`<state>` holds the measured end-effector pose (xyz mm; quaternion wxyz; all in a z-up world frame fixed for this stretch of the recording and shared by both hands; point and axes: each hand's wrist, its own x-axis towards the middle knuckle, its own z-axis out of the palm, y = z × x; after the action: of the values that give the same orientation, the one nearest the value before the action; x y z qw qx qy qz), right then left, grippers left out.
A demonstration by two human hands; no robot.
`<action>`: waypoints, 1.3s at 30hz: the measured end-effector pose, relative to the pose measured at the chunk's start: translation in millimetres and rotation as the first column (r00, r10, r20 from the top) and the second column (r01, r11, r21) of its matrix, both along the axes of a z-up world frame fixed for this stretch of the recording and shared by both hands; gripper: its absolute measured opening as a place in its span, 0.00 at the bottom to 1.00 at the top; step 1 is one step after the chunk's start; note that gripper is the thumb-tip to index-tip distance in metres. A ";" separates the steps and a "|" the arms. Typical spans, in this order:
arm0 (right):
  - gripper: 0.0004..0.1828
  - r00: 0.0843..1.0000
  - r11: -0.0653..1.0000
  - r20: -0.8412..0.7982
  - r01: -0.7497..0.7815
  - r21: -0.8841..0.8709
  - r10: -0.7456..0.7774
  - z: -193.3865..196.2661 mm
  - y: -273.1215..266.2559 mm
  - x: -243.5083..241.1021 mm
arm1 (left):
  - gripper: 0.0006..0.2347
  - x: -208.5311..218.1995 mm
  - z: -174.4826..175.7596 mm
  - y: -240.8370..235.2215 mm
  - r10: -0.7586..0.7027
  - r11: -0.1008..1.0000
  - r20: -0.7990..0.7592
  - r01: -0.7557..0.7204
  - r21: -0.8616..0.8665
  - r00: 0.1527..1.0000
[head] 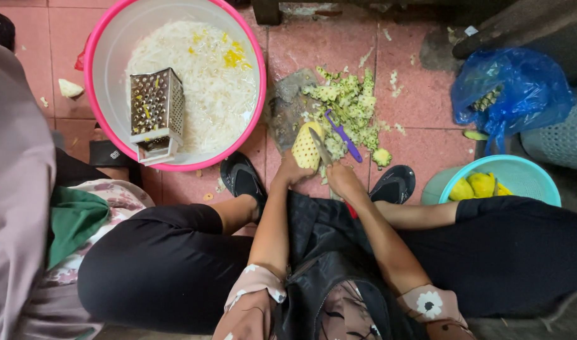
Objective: Using a knife to peel the outer skin of a pineapple while sitting down.
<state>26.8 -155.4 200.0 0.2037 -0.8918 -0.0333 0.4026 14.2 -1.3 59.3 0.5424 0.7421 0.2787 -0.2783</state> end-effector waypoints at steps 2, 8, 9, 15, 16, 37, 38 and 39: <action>0.27 1.000 0.999 0.001 0.028 0.020 -0.028 -37.4 -7.1 -1.7 | 0.48 -1.8 -16.3 0.8 -0.010 1.000 -0.006 0.010 0.003 1.000; 0.22 0.996 0.997 0.055 -0.078 0.003 0.077 -125.4 -17.0 0.4 | 0.48 -4.1 -55.1 10.9 -0.051 0.998 -0.013 0.051 0.043 0.999; 0.21 0.988 0.991 0.069 -0.134 -0.012 0.135 -155.6 -20.6 4.0 | 0.49 -3.6 -63.9 14.0 -0.054 0.997 -0.009 0.054 0.049 0.999; 0.22 0.993 0.996 0.102 -0.069 0.058 0.063 -212.9 -8.2 25.6 | 0.48 -2.8 -70.0 17.0 -0.082 0.996 -0.026 0.083 0.042 0.996; 0.22 0.992 0.996 0.110 -0.071 0.057 0.064 -217.1 -6.0 29.0 | 0.48 -0.8 -43.5 12.7 -0.081 0.996 -0.018 0.081 0.042 0.997; 0.31 0.995 0.997 0.085 0.059 -0.058 -0.054 -142.1 -44.2 68.4 | 0.48 -12.3 -47.3 10.2 0.099 0.995 0.102 -0.097 -0.030 0.990; 0.30 0.996 0.998 0.069 0.056 -0.020 -0.054 -122.9 -43.4 59.4 | 0.49 -15.5 -51.9 9.9 0.111 0.994 0.144 -0.113 0.004 0.983; 0.29 0.998 0.998 0.044 0.054 0.015 -0.054 -104.9 -44.2 41.8 | 0.50 -27.8 -57.4 7.8 0.122 0.991 0.177 -0.131 0.037 0.977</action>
<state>68.6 -199.7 95.1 0.2198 -0.8997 -0.0165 0.3768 -13.6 6.5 1.9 0.5632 0.7573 0.2835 -0.1702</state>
